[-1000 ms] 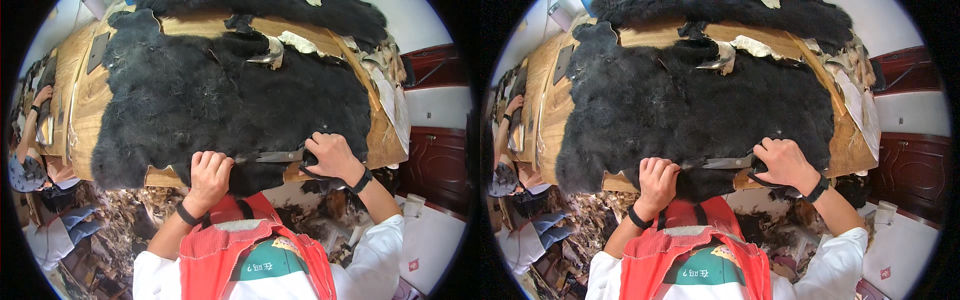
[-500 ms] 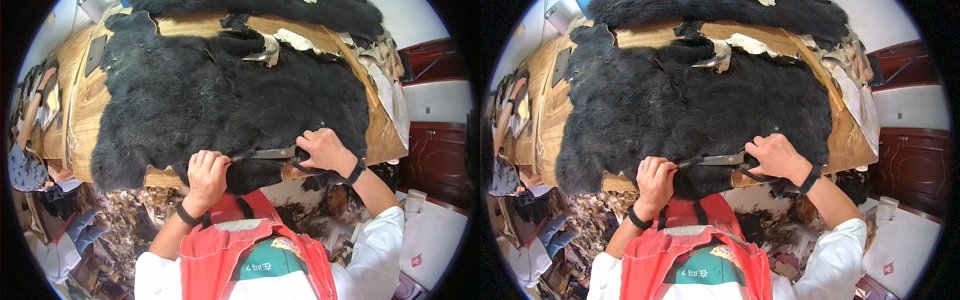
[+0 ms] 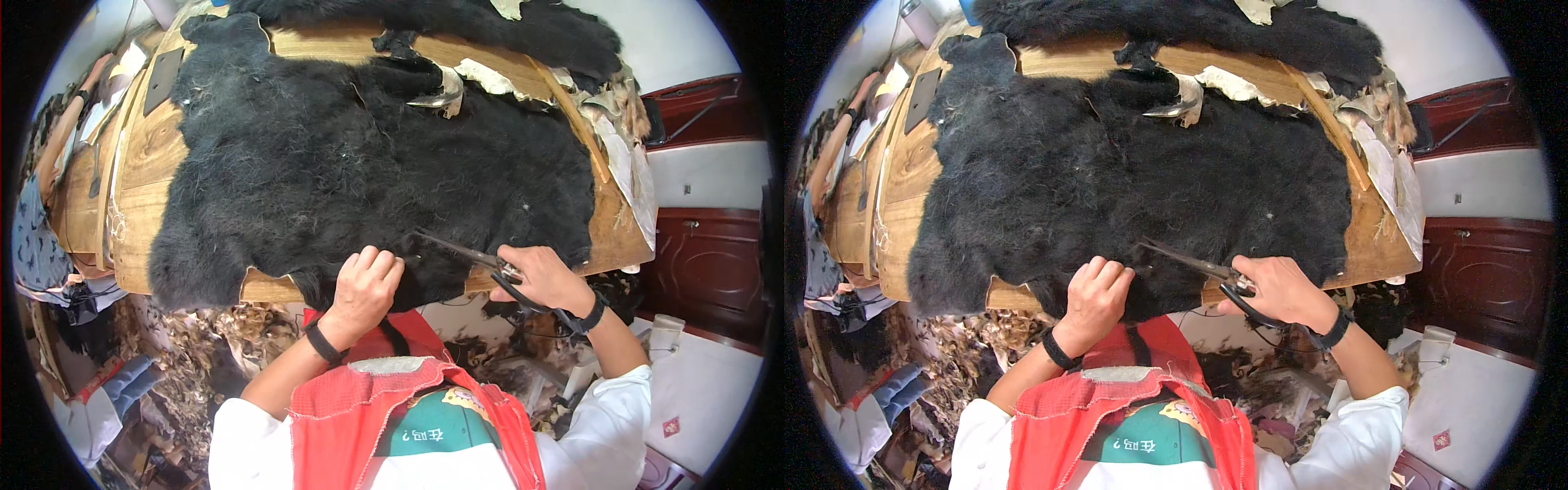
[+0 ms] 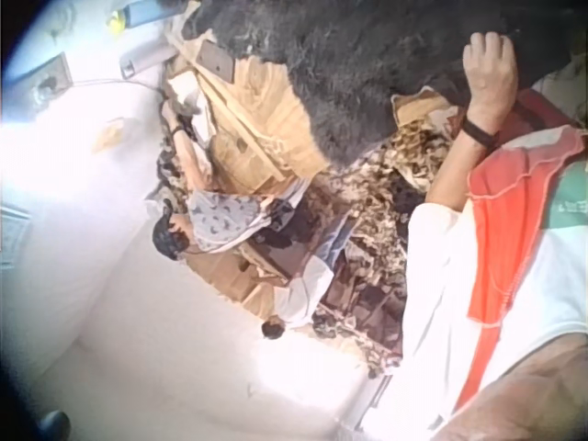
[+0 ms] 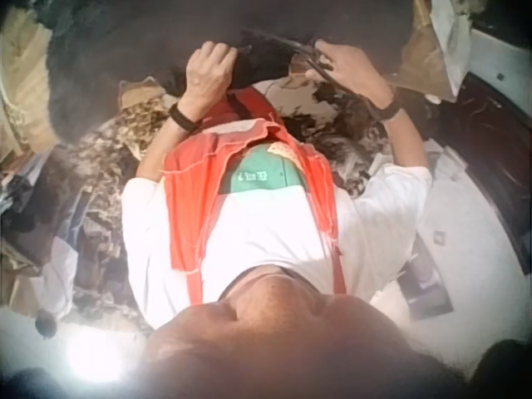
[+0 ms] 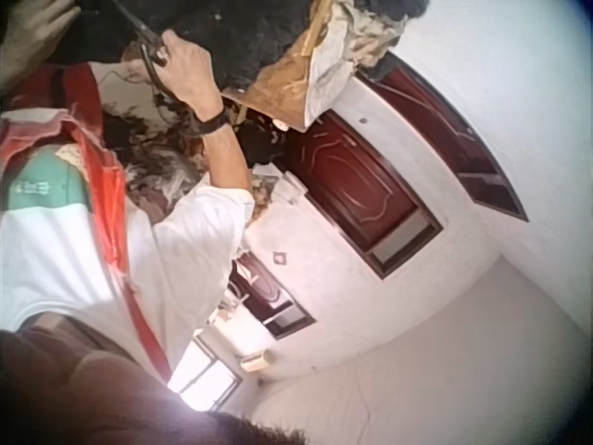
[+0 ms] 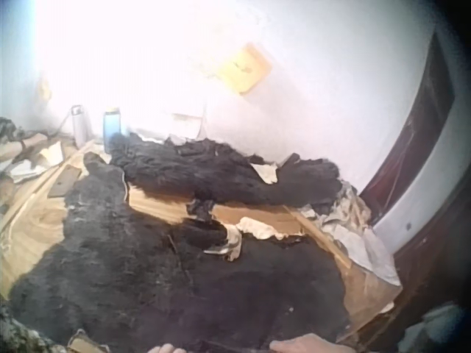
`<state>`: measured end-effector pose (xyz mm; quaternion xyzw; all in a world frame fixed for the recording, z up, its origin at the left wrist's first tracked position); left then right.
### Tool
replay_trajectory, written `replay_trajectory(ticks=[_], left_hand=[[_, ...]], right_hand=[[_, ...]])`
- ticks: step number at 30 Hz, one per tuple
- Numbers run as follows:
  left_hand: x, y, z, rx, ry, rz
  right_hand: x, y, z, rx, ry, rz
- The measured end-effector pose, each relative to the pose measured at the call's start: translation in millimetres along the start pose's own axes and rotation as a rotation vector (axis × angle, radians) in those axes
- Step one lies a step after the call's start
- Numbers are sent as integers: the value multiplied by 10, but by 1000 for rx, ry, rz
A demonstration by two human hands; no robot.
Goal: Inspecting, sorting, and cutting pieces of fur and leather pelts in a workshop.
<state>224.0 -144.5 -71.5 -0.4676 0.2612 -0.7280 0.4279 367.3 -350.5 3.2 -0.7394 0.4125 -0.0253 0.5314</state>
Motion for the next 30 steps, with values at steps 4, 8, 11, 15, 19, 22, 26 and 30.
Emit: replay_trajectory(ticks=[4, 8, 11, 15, 19, 22, 26, 30], left_hand=[[-27, -22, -23, 109, 28, -94], [-18, -26, -41, 140, 40, -95], [-7, -46, -52, 141, 55, -72], [19, -13, -99, 145, 47, -1], [67, -49, -170, 210, -51, 39], [112, -104, -297, 312, -235, 87], [44, -235, -396, 336, -480, 215], [14, -248, -536, 318, -517, 317]], right_hand=[[-84, -3, -114, -267, 85, 167], [-33, 37, -97, -359, 96, 189], [-50, 15, 59, -434, 126, 216], [-41, 137, 359, -412, -73, 250], [72, 156, 410, -616, 90, 548], [136, 48, 520, -672, 86, 442], [156, -195, 834, -604, -210, 57], [35, -280, 1140, -637, -353, -86]])
Point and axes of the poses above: each hand's wrist, its own z-axis towards the middle knuckle, its own y-axis out of the palm, x = y × z, the point moved 4 cm from there along z, towards the middle knuckle, and after that the axes turned 4 degrees about x, right-handed, at the moved point
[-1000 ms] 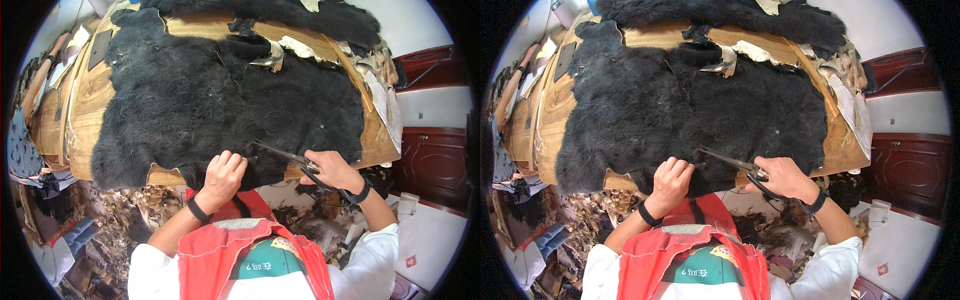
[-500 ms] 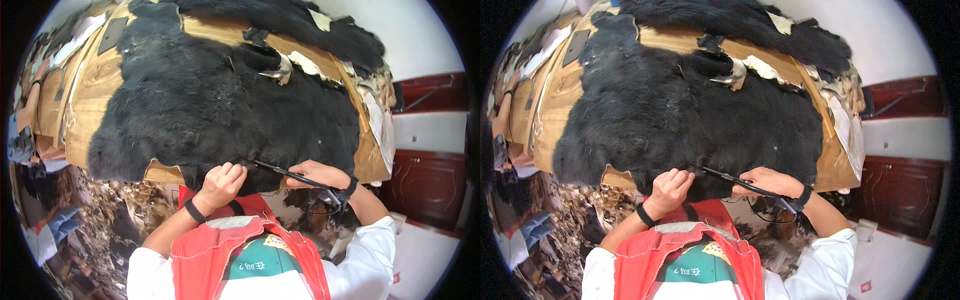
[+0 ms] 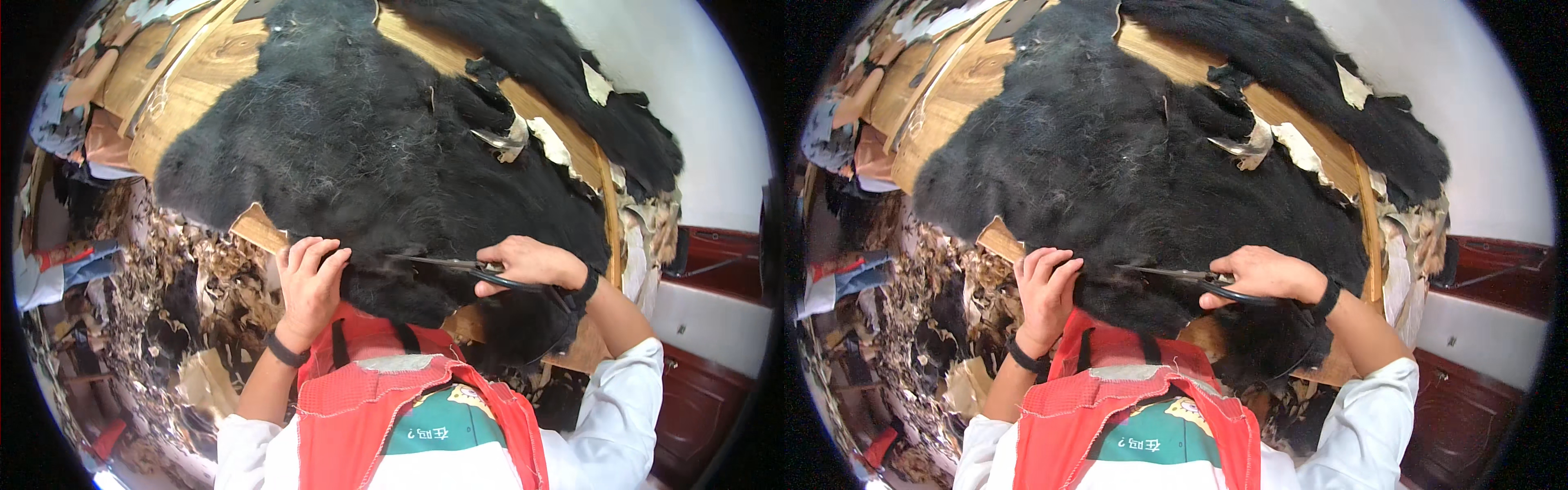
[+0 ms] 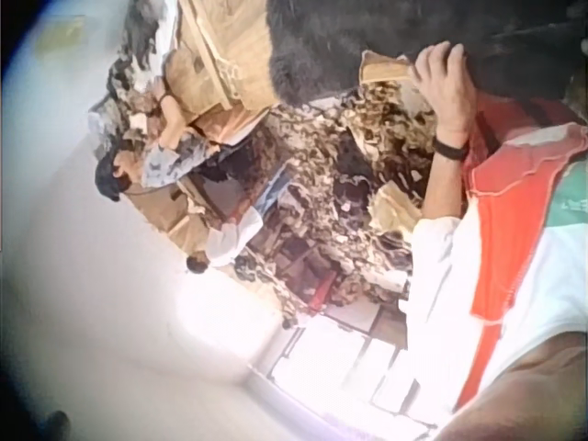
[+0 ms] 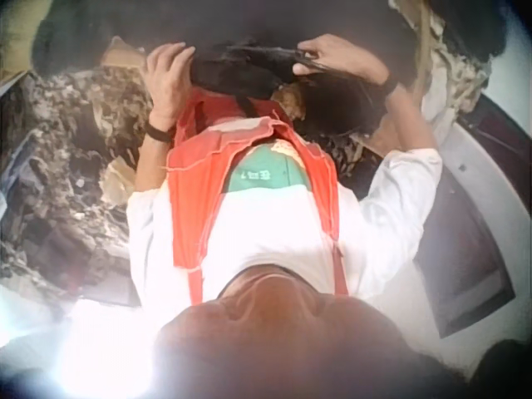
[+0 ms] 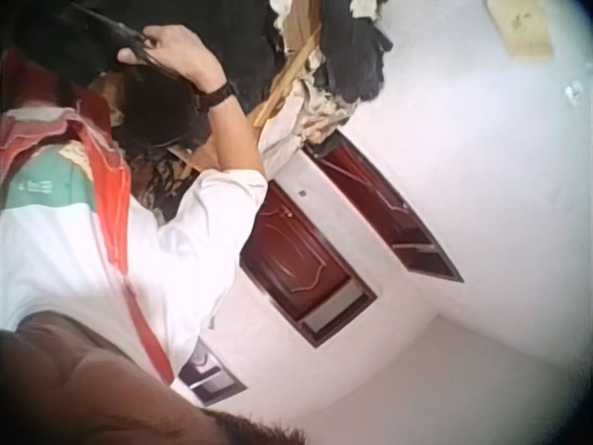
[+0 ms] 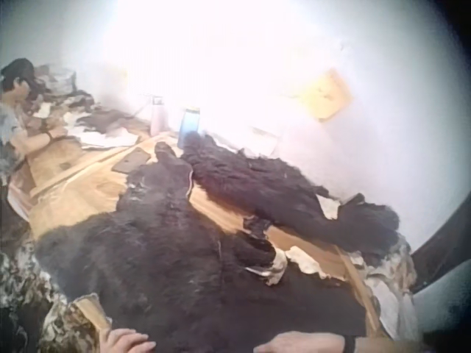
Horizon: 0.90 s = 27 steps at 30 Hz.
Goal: Inspecting, sorting, and cutting pieces of fur and leather pelts in a workshop.
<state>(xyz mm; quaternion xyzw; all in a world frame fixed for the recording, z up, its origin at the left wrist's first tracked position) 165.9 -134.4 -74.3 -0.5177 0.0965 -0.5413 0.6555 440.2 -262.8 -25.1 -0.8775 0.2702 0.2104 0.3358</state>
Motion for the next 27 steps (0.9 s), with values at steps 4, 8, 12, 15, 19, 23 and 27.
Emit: replay_trajectory(ticks=[4, 8, 12, 15, 19, 23, 27], left_hand=[[56, -89, -17, -4, -68, -34], [56, -120, -101, 247, -379, 77], [22, -131, -317, 331, -641, 20], [52, -96, -379, 185, -641, 55], [332, -229, -346, 382, -406, 96], [600, 36, -273, 173, -170, -132], [503, 85, -248, 104, -292, 60]], right_hand=[[-43, -67, 204, -69, -57, -47], [-68, -165, 309, -162, -40, 8], [-82, -215, 315, -201, -84, 50], [93, -175, 254, -317, 49, 136], [64, -113, 217, -356, 111, 265], [39, -164, 254, -372, 93, 243], [49, -276, 341, -387, 91, 195]])
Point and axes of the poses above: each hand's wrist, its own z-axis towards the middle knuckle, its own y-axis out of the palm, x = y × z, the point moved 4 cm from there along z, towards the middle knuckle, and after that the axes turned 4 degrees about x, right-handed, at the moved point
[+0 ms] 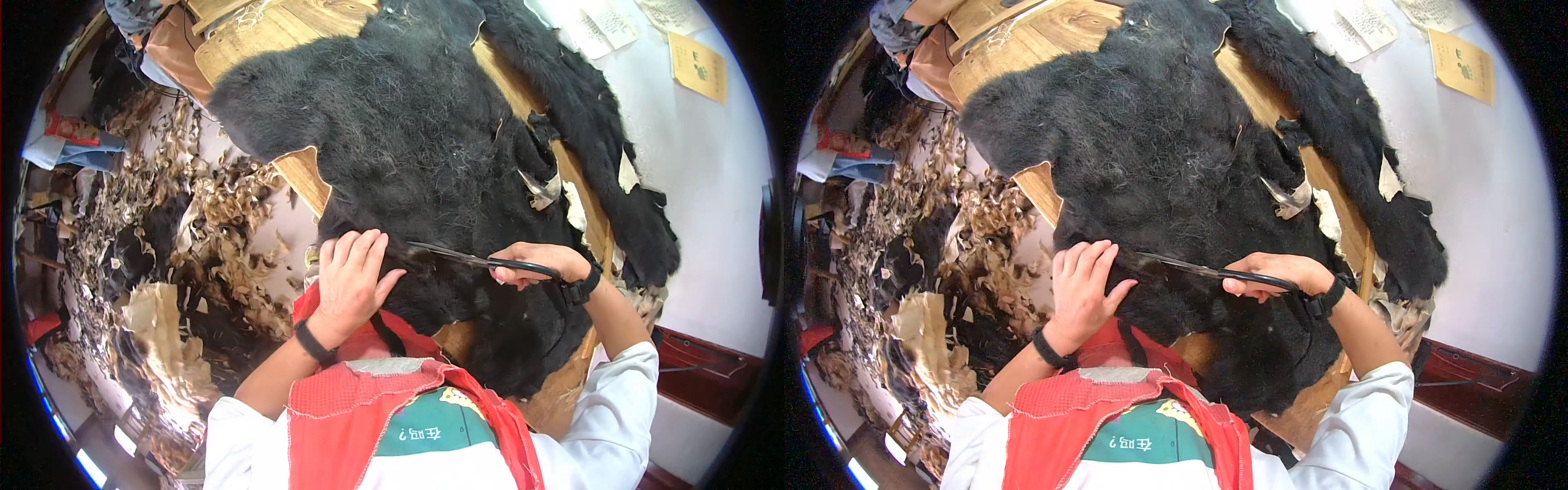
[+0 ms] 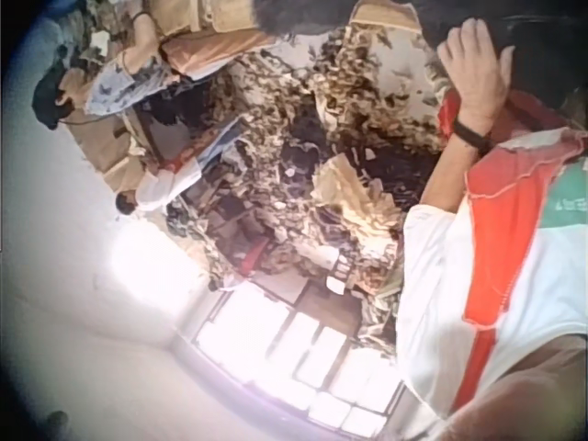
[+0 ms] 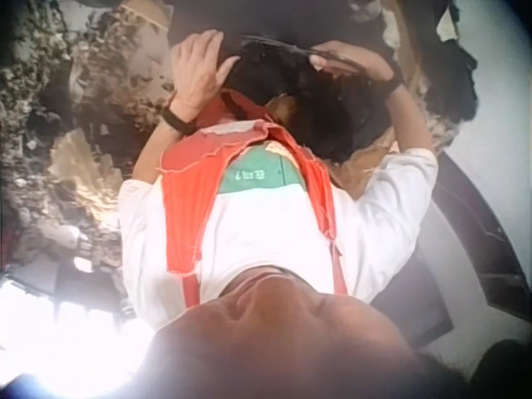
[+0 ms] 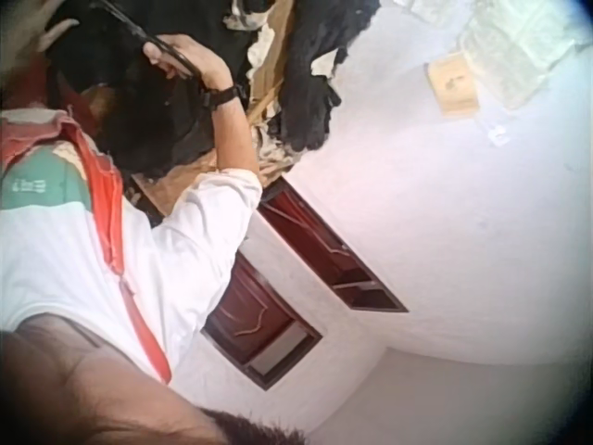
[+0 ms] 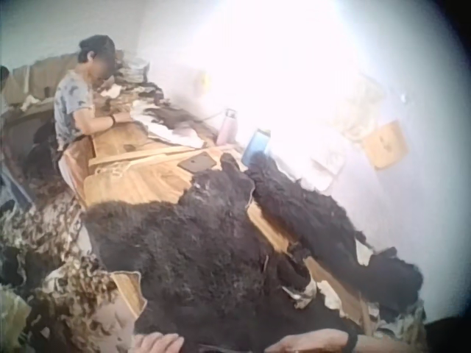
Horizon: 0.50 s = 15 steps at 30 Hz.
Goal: Inspecting, sorting, and cutting pieces of fur and leather pelts in a workshop.
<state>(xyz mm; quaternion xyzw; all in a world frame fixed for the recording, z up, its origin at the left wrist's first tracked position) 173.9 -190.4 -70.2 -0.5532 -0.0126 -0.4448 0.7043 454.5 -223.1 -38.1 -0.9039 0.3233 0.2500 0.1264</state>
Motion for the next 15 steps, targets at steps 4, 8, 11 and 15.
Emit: replay_trajectory(ticks=[4, 8, 11, 15], left_hand=[[0, -13, -73, -30, -53, 50], [-25, -31, -75, -26, -77, 53], [-43, -47, -69, -15, -65, 37], [-61, -35, -46, -18, -69, 1]], right_hand=[[2, -112, 94, 55, -75, -130], [-197, -241, 45, 224, -169, -482], [-312, -321, 46, 283, -197, -601], [-462, -311, 75, 333, -282, -750]])
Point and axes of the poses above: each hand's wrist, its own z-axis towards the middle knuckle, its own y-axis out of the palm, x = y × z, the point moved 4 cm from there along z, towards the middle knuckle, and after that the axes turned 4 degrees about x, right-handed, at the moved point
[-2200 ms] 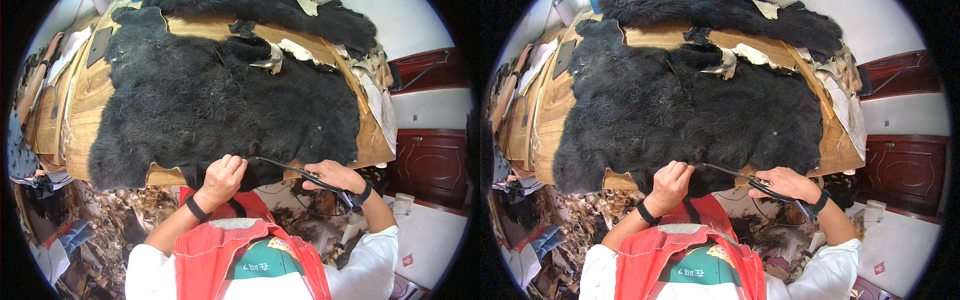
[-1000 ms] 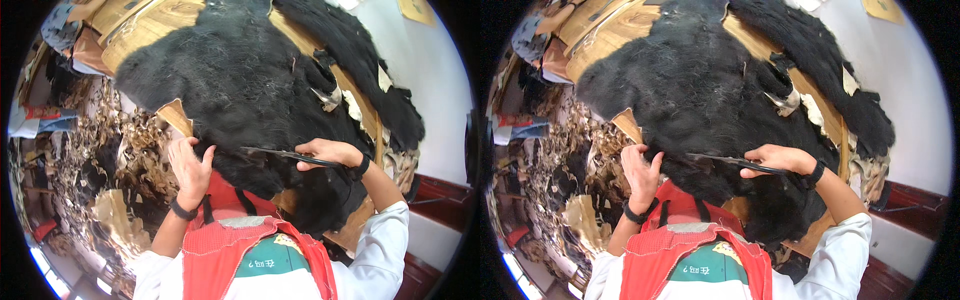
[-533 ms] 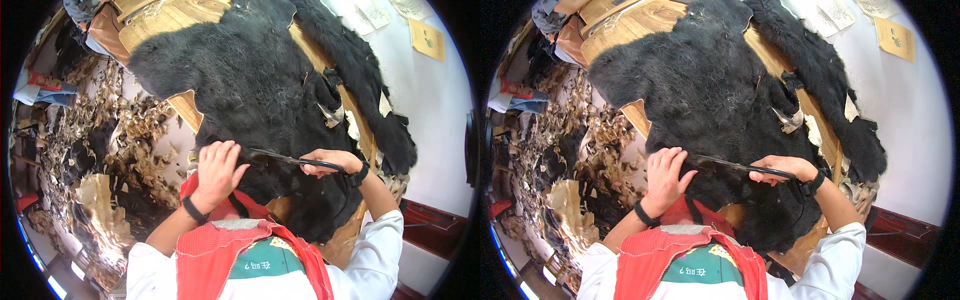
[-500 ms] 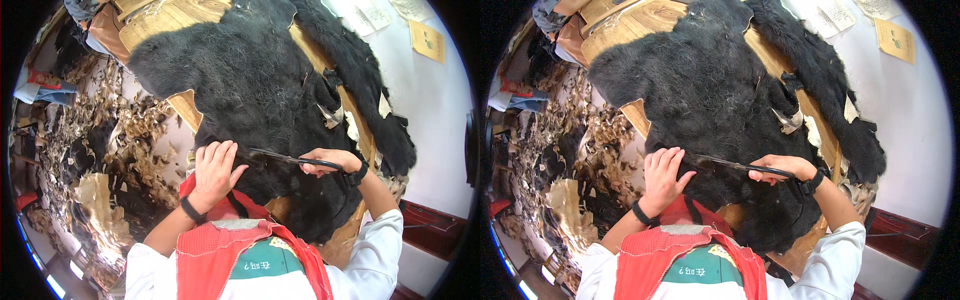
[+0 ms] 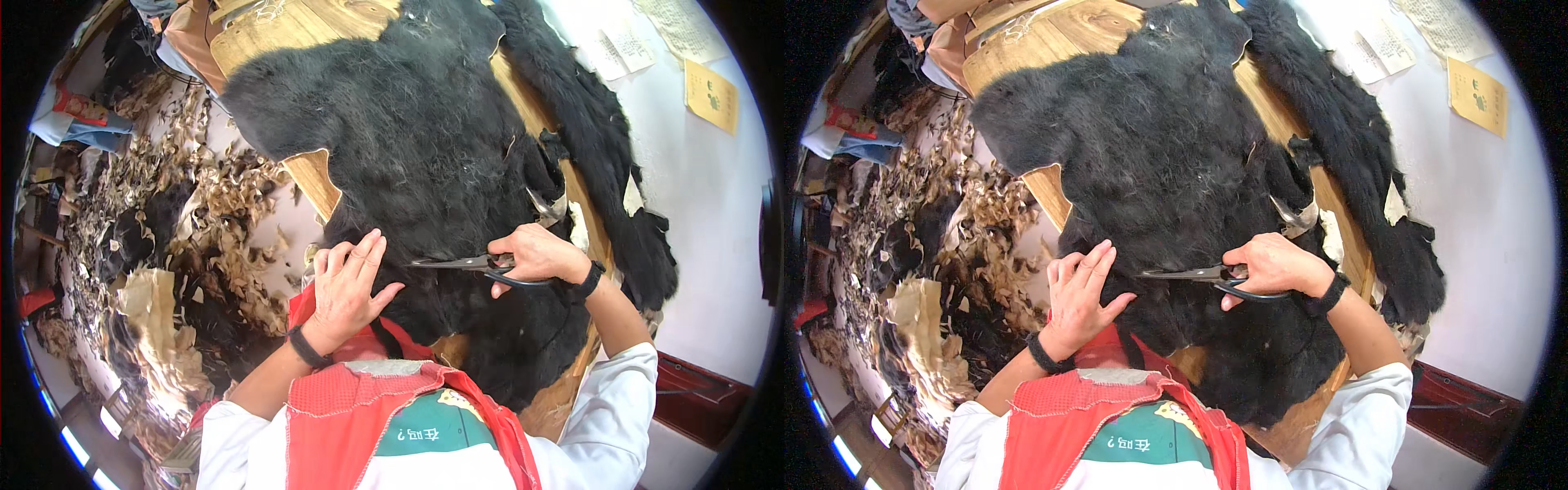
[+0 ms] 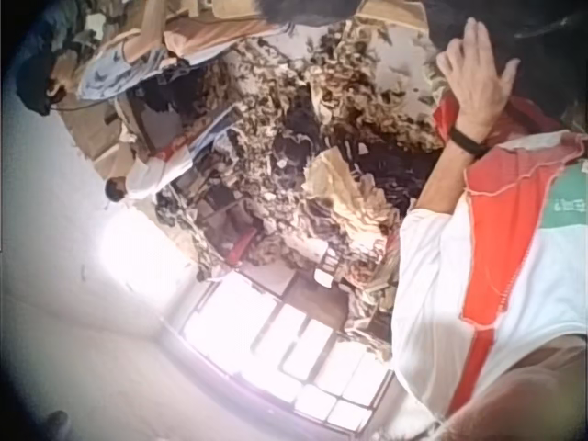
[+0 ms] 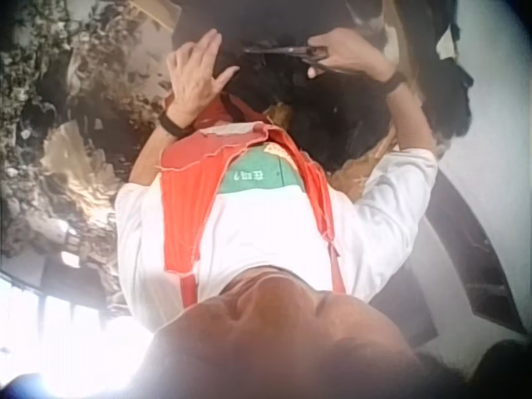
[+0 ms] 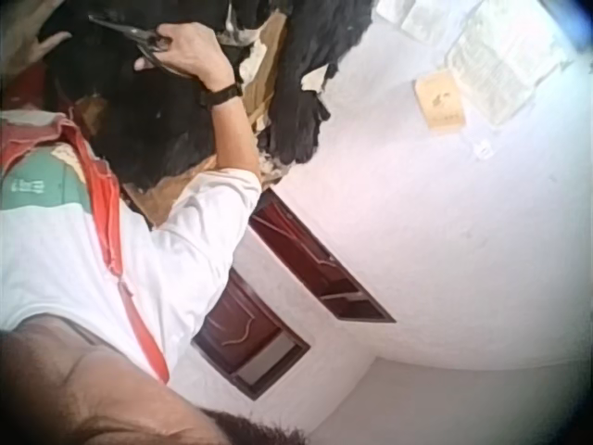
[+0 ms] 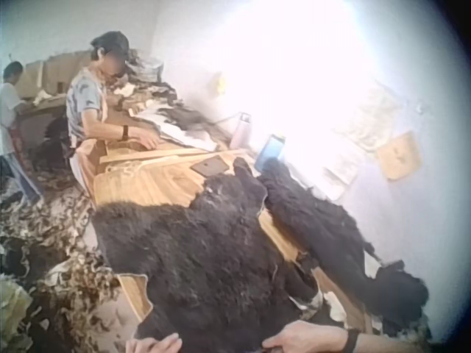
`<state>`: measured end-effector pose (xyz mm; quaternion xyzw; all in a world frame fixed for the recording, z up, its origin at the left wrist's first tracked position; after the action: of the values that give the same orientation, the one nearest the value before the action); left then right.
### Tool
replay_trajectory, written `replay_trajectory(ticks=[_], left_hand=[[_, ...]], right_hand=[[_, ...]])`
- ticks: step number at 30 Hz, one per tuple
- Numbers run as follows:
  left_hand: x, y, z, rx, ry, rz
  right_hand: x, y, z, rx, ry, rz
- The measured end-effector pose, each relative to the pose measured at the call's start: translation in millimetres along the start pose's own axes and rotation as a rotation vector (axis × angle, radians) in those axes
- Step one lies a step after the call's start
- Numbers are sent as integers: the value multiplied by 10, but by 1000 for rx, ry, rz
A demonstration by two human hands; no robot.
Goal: Inspecting, sorting, and cutting pieces of fur and leather pelts in a workshop.
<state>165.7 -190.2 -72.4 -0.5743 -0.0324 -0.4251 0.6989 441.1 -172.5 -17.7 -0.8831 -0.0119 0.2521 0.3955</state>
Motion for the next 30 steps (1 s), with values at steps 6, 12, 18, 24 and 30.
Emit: replay_trajectory(ticks=[6, 12, 18, 24, 30], left_hand=[[-38, -37, 50, -7, 35, 32], [46, -144, 217, -47, 125, 26], [241, 87, 654, -280, 387, -230], [116, 319, 826, -666, 361, -484], [264, 270, 1017, -752, 473, -494]], right_hand=[[-89, -44, 25, 42, -35, -78], [27, 170, -552, 118, 75, 40], [-235, 572, -1185, 459, 469, 351], [-705, 978, -1201, 692, 539, 88], [-911, 1106, -845, 830, 483, -19]])
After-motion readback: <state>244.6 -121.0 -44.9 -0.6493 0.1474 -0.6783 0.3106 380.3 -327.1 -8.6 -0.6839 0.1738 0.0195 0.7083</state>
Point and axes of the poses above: each hand's wrist, its own z-axis towards the middle knuckle, its own y-axis out of the palm, x = y × z, the point moved 4 cm from there along z, towards the middle knuckle, and after that the axes turned 4 degrees about x, right-handed, at the moved point
